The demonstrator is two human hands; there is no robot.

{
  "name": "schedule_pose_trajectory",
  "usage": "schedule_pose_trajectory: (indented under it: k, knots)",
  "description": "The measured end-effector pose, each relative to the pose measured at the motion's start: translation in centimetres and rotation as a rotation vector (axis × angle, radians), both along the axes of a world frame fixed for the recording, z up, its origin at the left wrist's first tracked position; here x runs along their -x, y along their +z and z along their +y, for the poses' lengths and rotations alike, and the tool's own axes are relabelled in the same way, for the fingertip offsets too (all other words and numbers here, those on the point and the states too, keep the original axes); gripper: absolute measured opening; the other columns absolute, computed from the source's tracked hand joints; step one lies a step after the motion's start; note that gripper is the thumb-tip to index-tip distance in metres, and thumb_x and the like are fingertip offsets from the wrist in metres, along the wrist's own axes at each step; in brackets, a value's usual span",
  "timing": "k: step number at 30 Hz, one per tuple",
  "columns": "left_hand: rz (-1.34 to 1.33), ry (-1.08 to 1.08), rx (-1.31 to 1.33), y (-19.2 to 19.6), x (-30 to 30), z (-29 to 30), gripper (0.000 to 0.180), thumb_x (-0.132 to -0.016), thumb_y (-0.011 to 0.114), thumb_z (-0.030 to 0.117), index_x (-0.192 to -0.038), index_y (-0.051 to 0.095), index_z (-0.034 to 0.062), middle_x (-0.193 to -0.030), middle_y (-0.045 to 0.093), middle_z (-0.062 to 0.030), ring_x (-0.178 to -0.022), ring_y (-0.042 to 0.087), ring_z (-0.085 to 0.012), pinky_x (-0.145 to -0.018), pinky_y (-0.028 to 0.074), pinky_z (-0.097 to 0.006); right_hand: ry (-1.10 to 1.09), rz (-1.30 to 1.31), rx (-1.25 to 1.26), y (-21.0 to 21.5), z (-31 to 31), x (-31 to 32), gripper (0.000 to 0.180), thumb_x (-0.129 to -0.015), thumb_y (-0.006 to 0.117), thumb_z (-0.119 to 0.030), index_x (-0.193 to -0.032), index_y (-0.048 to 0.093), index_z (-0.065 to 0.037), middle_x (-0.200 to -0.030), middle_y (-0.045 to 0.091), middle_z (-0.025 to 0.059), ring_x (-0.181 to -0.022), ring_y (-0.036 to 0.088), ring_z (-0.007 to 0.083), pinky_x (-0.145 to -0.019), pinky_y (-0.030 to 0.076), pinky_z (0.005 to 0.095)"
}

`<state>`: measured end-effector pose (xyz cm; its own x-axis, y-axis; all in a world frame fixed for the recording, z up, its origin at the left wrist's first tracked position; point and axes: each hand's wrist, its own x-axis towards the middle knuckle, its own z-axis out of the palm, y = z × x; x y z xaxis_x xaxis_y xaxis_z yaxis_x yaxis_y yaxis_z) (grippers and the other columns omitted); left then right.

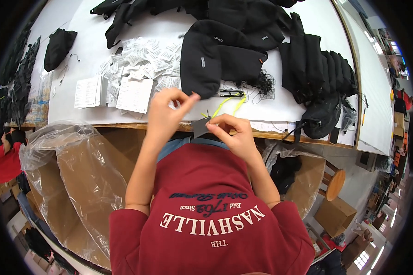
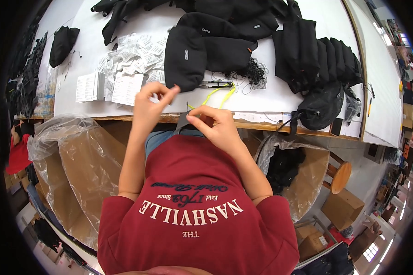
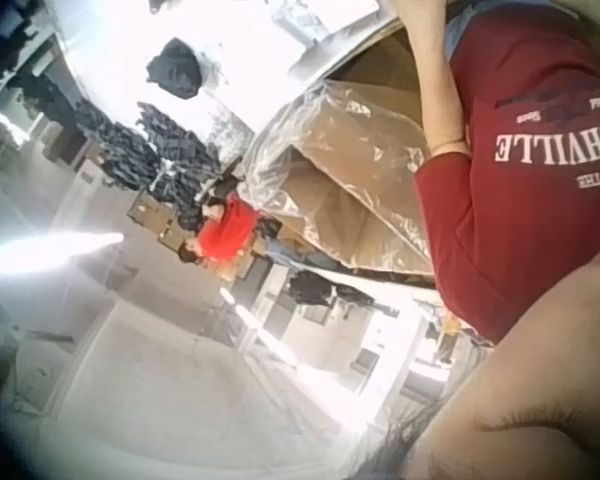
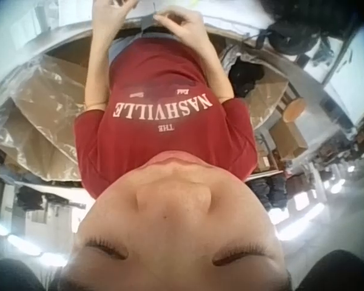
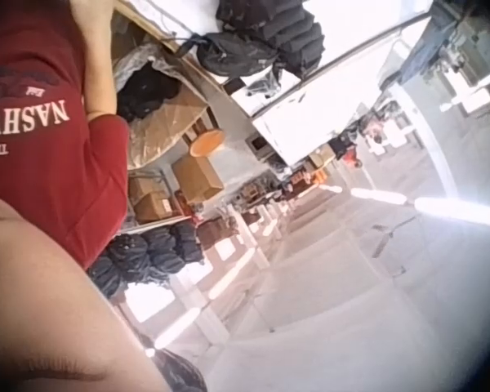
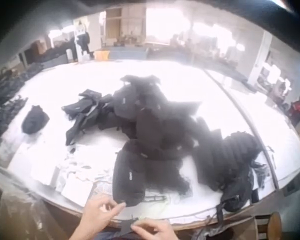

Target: Assembling and packing small black zippered pouches with labels and accessories.

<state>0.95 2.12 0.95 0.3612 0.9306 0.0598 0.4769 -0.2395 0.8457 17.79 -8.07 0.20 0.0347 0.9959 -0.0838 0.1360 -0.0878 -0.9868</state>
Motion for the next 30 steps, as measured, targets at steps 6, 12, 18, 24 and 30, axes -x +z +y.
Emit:
schedule_pose_trajectory:
  k: [6, 12, 18, 24, 30]
  knots:
    - [-0.49, -0.134, 0.664, -1.0, 0.0, -2.3, 0.017, -0.086, 0.067, 0.016, -0.093, 0.071, 0.0008, -0.075, 0.064, 0.0015, -0.064, 0.049, -0.0041, -0.058, 0.039, -0.02, -0.208, -0.123, -0.072, -0.4, 0.0, 0.7, 0.008, -0.084, 0.07, -0.011, -0.085, 0.069, -0.003, -0.052, 0.05, -0.0018, -0.047, 0.041, 0.0022, -0.044, 0.031, 0.0215]
    - [-0.422, -0.189, 0.675, -1.4, 0.9, -2.4, 0.016, -0.084, 0.068, 0.008, -0.097, 0.071, -0.0003, -0.076, 0.061, 0.0024, -0.066, 0.05, -0.0038, -0.058, 0.039, -0.019, -0.135, -0.131, 0.007, 0.2, -0.2, 0.7, 0.009, -0.083, 0.069, -0.008, -0.09, 0.07, -0.003, -0.056, 0.052, 0.0001, -0.048, 0.043, 0.0038, -0.045, 0.032, 0.0222]
    - [-0.261, -0.098, 0.311, 0.5, 0.6, -2.9, 0.011, -0.08, 0.07, 0.007, -0.088, 0.069, -0.0008, -0.073, 0.061, 0.0002, -0.062, 0.047, -0.0065, -0.057, 0.038, -0.021, -0.104, -0.177, 0.024, 0.4, -0.1, 0.6, 0.011, -0.084, 0.069, -0.008, -0.094, 0.069, -0.004, -0.061, 0.055, -0.0017, -0.052, 0.044, 0.0026, -0.047, 0.034, 0.021]
    - [-0.606, 0.033, 0.347, 1.4, 1.1, -2.6, 0.006, -0.086, 0.063, 0.006, -0.089, 0.061, 0.0011, -0.075, 0.06, -0.0016, -0.067, 0.05, -0.0078, -0.061, 0.039, -0.02, -0.14, 0.53, 0.145, 0.8, -0.1, -1.8, 0.008, -0.091, 0.061, -0.008, -0.094, 0.054, -0.005, -0.073, 0.054, -0.0019, -0.065, 0.048, 0.0036, -0.058, 0.036, 0.018]
    - [-0.655, -0.096, 0.556, 1.9, 1.4, -3.1, 0.006, -0.091, 0.059, 0.007, -0.094, 0.057, 0.0015, -0.07, 0.056, 0.0028, -0.059, 0.04, 0.0, -0.053, 0.028, -0.017, -0.11, 0.575, 0.102, 1.8, -0.6, -2.2, 0.008, -0.093, 0.057, -0.01, -0.098, 0.052, -0.005, -0.077, 0.059, 0.0027, -0.063, 0.05, 0.006, -0.056, 0.039, 0.0189]
